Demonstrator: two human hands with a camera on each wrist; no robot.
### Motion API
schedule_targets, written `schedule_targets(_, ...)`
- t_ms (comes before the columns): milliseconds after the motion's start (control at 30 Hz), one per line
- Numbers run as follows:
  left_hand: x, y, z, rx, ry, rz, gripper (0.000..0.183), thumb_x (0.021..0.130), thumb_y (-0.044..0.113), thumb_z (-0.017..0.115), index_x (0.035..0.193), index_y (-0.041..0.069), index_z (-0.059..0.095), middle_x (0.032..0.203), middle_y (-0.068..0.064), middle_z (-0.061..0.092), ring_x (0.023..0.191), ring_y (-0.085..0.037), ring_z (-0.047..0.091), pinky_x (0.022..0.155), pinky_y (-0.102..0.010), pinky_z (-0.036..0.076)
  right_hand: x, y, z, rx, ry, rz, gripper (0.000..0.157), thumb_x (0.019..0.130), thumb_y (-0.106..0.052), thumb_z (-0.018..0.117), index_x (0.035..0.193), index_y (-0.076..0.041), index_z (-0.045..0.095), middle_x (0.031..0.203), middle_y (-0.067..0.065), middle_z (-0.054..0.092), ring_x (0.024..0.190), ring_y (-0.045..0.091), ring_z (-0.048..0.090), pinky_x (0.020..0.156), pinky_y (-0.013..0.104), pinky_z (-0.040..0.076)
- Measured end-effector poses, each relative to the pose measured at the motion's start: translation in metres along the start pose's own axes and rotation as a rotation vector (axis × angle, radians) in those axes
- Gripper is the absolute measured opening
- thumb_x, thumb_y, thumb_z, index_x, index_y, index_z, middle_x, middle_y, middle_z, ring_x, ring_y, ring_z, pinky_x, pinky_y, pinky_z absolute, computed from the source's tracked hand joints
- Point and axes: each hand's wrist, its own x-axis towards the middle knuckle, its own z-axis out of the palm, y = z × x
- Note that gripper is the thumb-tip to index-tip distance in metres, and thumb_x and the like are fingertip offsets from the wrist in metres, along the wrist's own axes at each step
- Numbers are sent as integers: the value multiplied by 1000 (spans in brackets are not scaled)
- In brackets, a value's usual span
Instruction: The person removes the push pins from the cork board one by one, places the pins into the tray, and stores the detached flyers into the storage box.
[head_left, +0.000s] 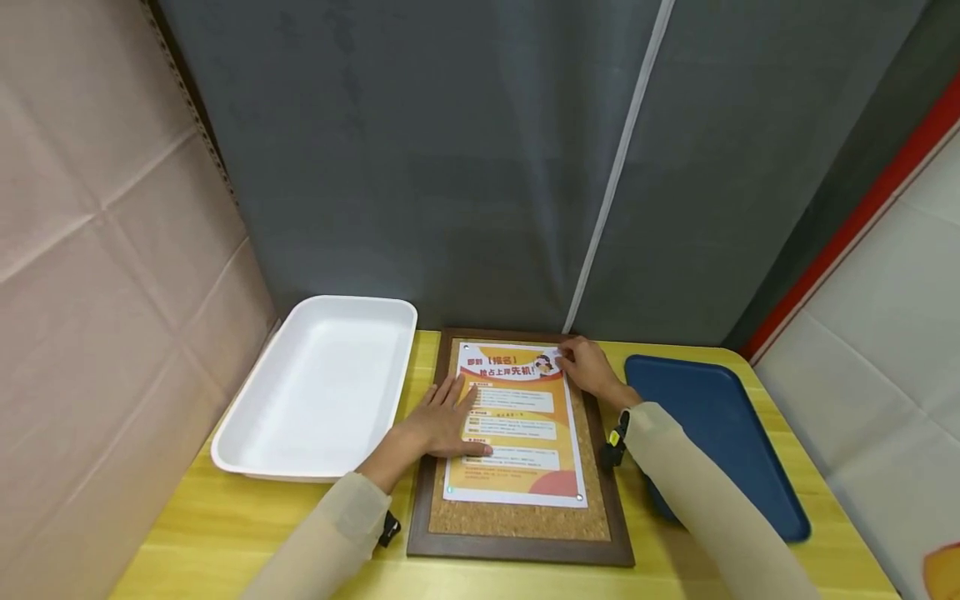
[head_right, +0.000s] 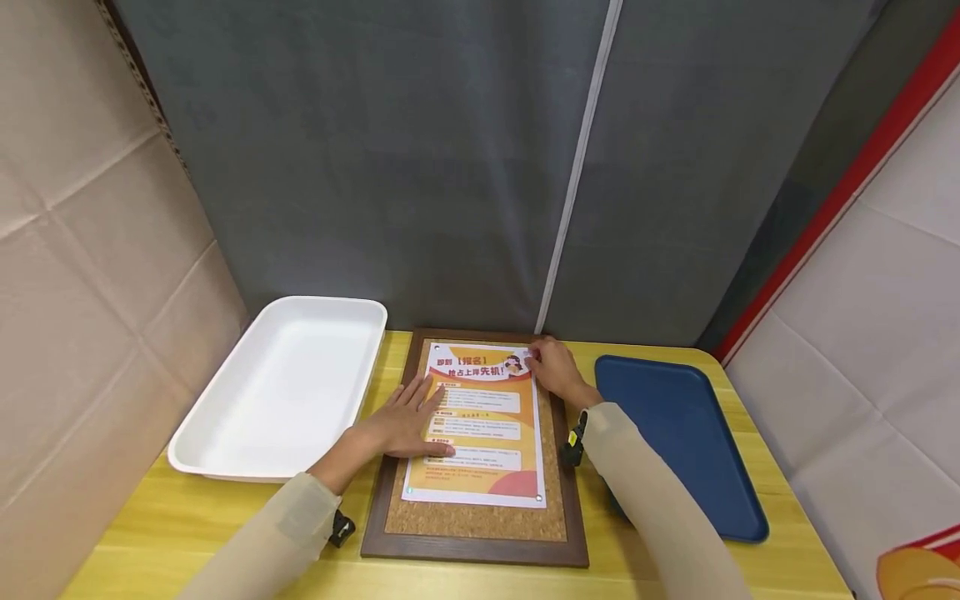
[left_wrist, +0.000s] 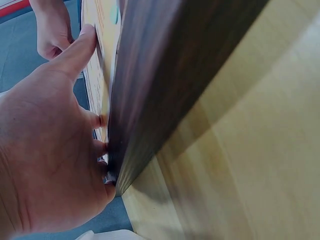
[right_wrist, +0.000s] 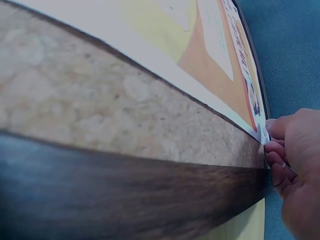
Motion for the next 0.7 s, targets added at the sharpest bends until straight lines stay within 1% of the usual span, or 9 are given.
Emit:
schedule_targets(33, 3, -2, 4, 5, 0, 2, 118, 90, 84, 56, 172, 13, 7, 177, -17, -7, 164, -36, -6, 131, -57, 4, 0, 0, 0, 2, 1, 13, 25, 98, -9, 74, 115, 9, 74, 104, 22, 70, 92, 34, 66, 84, 51, 57)
schedule_targets(133, 8, -5, 9, 23, -1, 3, 120, 88, 86, 56, 172, 14, 8, 177, -17, -6, 164, -36, -6, 131, -57, 5, 2, 0, 1, 19, -7, 56, 23, 99, -8, 72, 116, 8, 74, 106, 23, 72, 93, 33, 67, 85, 50, 58)
schedule_targets(300, 10, -5, 11, 39, 1, 2, 123, 86, 89, 55, 172, 15, 8, 177, -18, -6, 164, -36, -7, 131, -57, 5, 6, 0, 2, 47, -23, 118, 19, 101, -6, 70, 115, 6, 75, 110, 22, 75, 95, 33, 67, 88, 49, 59)
schedule_targets(433, 11, -5, 11, 33, -7, -1, 124, 85, 89, 56, 172, 14, 8, 177, -18, -6, 164, -36, -7, 131, -57, 5, 9, 1, 4, 54, -18, 146, 17, 101, -4, 69, 113, 6, 76, 109, 22, 75, 94, 32, 66, 88, 48, 58)
schedule_targets(567, 8, -3, 7, 29, -13, -2, 124, 86, 88, 56, 172, 12, 9, 177, -20, -5, 164, -38, -6, 131, -56, 6, 11, 1, 6, 82, -6, 174, 15, 101, -4, 69, 110, 6, 76, 104, 21, 74, 91, 31, 65, 86, 47, 57)
schedule_targets(700, 0, 3, -5, 25, -17, -6, 125, 86, 86, 60, 171, 8, 13, 177, -22, -1, 164, -39, -2, 131, -57, 7, 13, 1, 7, 119, 2, 205, 14, 101, -4, 69, 106, 6, 77, 100, 20, 74, 88, 30, 64, 83, 43, 56)
